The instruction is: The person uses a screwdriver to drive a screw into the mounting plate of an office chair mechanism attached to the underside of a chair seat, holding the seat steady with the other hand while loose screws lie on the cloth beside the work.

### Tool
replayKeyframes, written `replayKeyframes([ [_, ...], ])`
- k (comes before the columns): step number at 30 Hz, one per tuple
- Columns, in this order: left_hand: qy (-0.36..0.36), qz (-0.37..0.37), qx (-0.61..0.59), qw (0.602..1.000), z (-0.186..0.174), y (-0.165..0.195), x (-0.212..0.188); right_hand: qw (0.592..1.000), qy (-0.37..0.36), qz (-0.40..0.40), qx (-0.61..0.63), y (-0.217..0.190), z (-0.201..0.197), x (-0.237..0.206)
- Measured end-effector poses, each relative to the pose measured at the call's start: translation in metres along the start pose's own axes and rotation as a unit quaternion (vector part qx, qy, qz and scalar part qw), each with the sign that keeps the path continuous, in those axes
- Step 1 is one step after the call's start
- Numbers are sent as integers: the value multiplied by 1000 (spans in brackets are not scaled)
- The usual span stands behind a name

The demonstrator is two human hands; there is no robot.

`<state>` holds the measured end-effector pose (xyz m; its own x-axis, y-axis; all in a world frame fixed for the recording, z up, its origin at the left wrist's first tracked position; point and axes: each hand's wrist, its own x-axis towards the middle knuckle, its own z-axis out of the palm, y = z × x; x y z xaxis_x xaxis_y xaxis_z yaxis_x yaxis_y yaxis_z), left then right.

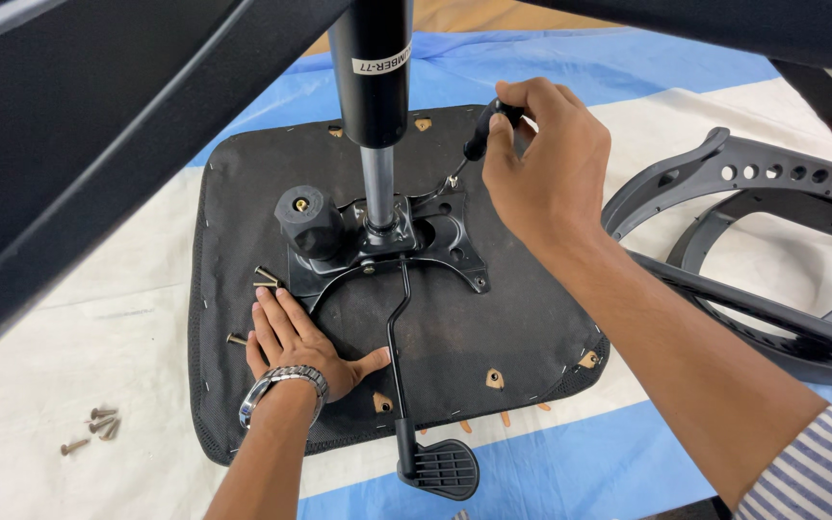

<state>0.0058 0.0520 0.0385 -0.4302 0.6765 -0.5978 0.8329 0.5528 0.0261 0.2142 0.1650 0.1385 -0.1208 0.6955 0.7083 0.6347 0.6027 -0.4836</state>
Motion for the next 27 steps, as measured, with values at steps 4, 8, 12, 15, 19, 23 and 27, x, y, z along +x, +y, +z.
replayKeyframes([
  [4, -8, 0, 5, 1000, -2, 0, -2, 999, -3, 33, -12, -2, 1, 0],
  [8, -6, 0, 4, 1000, -1, 0, -3, 998, -19, 53, -1, -2, -3, -1],
  [12, -1, 0, 8, 1000, -1, 0, -1, 999, -27, 45, -7, 3, -8, 2],
  [15, -1, -1, 2, 1000, 0, -1, -1, 999, -28, 19, 3, 3, -6, 3],
  [19, -3, -2, 1, 1000, 0, 1, -1, 999, 0, -31, 22, -2, -2, 4],
  [23, 1, 1, 6, 1000, 0, 0, -1, 999, -18, 39, 9, -10, 2, 5],
  [27, -4, -5, 6, 1000, -1, 1, 0, 997, -39, 57, 20, -9, 1, 11],
])
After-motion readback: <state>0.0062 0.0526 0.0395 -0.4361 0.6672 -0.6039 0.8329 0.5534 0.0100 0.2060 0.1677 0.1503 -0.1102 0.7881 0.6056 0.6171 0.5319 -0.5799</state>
